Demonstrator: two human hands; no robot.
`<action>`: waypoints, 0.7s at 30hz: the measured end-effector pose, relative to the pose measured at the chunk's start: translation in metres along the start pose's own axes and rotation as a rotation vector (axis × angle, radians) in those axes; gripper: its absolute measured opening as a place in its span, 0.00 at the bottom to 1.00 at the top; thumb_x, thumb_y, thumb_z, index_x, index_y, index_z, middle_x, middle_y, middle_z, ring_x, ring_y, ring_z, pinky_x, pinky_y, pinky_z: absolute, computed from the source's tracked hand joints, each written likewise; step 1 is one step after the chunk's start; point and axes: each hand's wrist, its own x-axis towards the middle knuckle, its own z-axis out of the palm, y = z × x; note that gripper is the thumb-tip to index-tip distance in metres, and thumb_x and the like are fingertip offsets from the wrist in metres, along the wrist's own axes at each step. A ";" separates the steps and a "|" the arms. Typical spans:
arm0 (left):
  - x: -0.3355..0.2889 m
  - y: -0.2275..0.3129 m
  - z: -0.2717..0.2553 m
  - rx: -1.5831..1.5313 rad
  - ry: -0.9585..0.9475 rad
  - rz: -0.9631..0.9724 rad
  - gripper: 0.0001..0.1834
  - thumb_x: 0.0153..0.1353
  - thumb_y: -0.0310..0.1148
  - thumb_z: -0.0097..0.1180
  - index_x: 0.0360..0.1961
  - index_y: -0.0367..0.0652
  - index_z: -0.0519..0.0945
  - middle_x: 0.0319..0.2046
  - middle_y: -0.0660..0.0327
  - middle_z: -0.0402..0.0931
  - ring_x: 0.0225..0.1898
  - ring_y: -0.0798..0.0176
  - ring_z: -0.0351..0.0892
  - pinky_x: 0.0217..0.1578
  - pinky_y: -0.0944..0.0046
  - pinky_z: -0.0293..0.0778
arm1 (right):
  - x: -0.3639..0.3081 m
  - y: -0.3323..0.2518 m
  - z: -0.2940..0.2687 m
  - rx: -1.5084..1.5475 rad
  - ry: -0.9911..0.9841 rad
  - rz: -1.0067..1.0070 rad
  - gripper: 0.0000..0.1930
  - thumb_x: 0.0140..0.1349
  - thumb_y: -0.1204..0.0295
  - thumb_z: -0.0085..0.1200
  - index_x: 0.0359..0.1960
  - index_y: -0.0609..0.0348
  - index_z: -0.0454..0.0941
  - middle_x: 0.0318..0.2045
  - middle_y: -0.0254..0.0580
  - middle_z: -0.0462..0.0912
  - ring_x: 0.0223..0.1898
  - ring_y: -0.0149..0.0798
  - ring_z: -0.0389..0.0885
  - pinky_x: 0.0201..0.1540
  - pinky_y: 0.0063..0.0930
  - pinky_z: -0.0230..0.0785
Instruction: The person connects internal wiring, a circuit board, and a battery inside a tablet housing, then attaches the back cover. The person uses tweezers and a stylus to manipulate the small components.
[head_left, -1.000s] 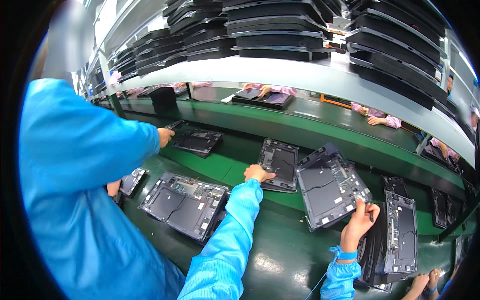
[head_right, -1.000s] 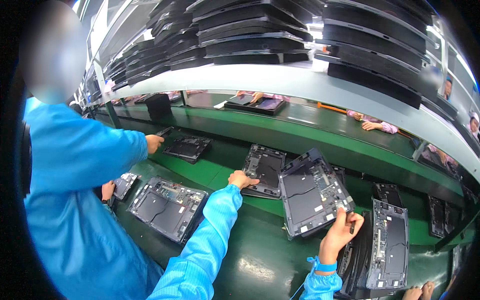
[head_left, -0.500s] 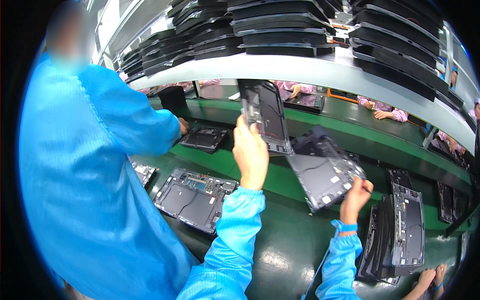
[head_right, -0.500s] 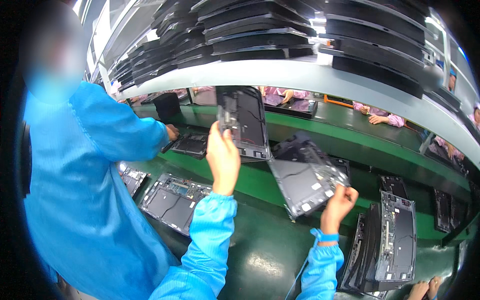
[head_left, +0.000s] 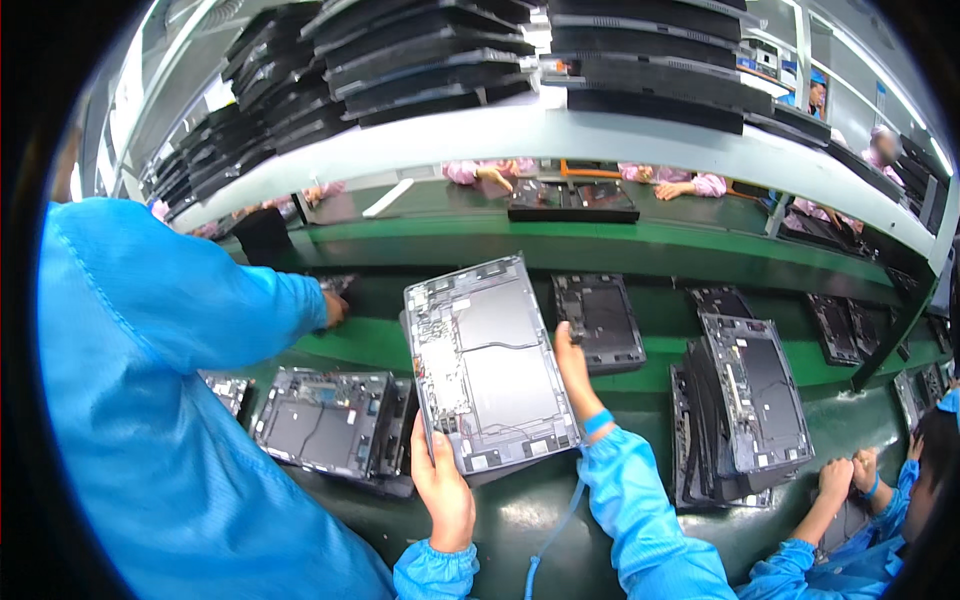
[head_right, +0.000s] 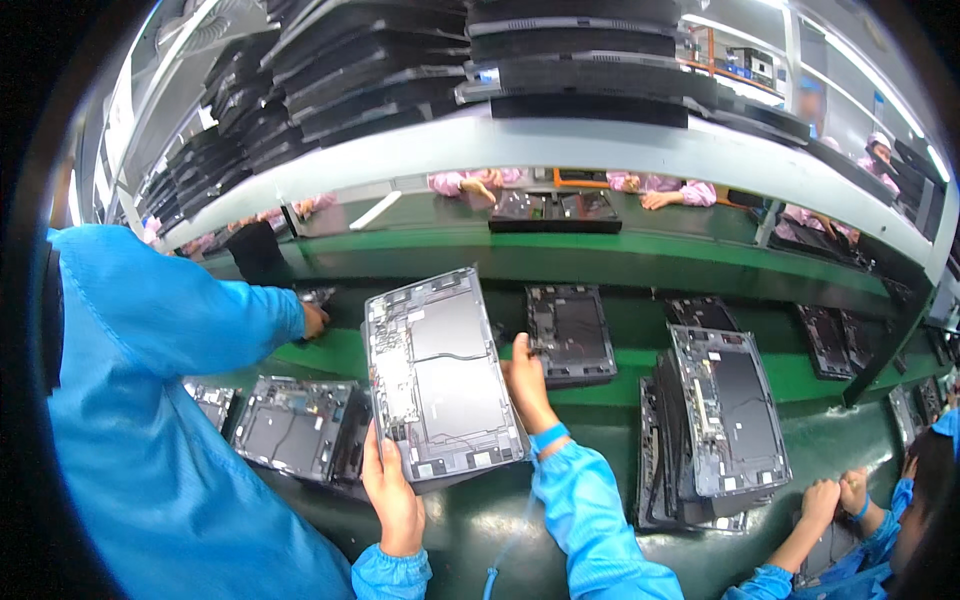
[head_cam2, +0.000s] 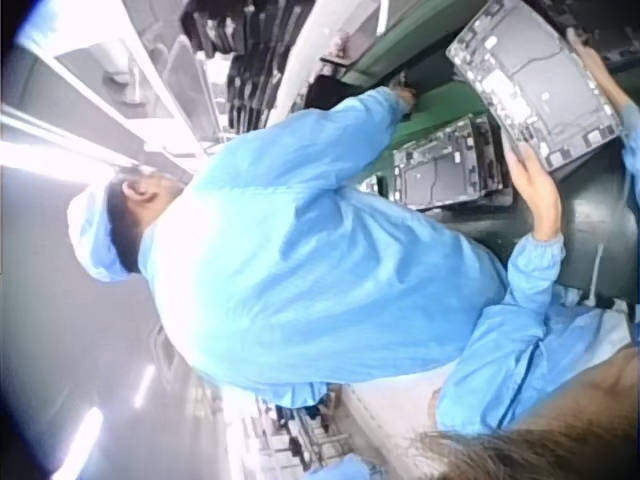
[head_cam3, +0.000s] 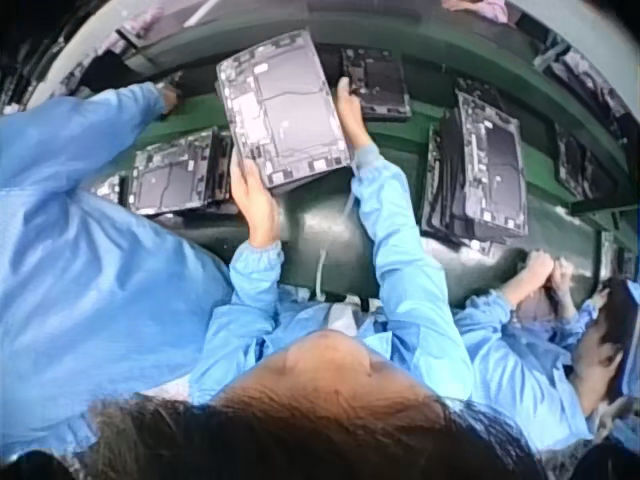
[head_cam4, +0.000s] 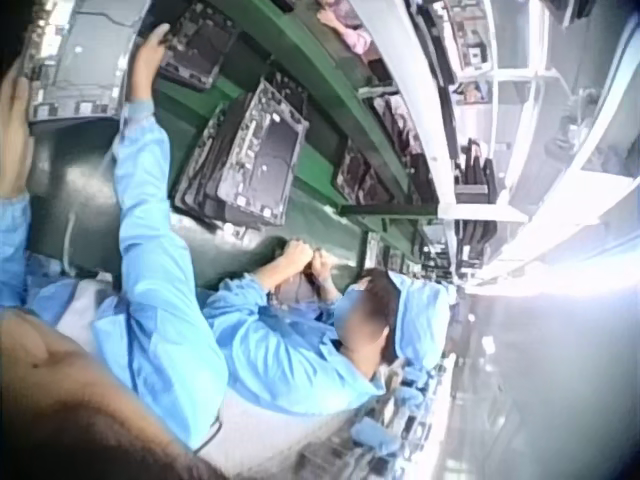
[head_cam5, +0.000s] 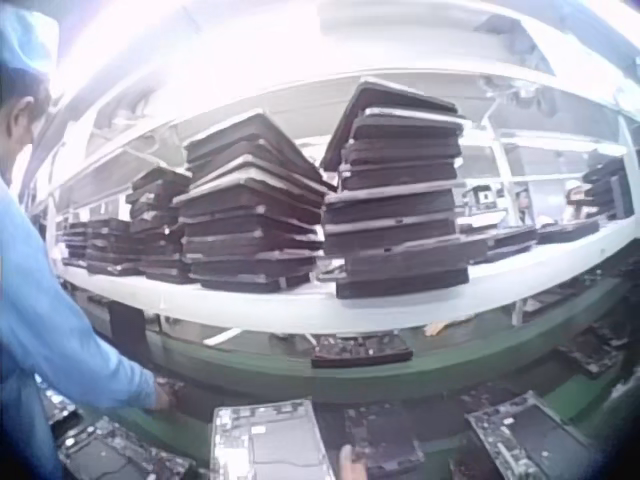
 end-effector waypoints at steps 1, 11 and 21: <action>-0.016 -0.009 -0.011 0.036 0.048 0.012 0.24 0.80 0.30 0.42 0.72 0.30 0.62 0.66 0.52 0.69 0.65 0.61 0.70 0.67 0.60 0.64 | -0.056 -0.014 -0.005 0.408 -0.173 0.091 0.33 0.71 0.34 0.43 0.42 0.58 0.74 0.45 0.57 0.85 0.47 0.42 0.85 0.48 0.40 0.76; -0.200 -0.057 -0.038 0.060 -0.107 -0.380 0.34 0.76 0.23 0.40 0.79 0.37 0.46 0.75 0.51 0.53 0.73 0.58 0.57 0.72 0.57 0.53 | -0.282 0.056 -0.101 0.489 0.179 0.083 0.16 0.67 0.75 0.59 0.50 0.55 0.65 0.43 0.38 0.78 0.42 0.32 0.82 0.42 0.32 0.79; -0.100 -0.026 -0.093 0.917 -0.119 0.082 0.31 0.69 0.33 0.59 0.68 0.33 0.64 0.71 0.42 0.56 0.72 0.43 0.57 0.72 0.46 0.53 | -0.243 0.044 -0.143 0.202 -0.174 0.184 0.14 0.65 0.76 0.58 0.50 0.62 0.70 0.41 0.36 0.79 0.43 0.26 0.74 0.51 0.23 0.66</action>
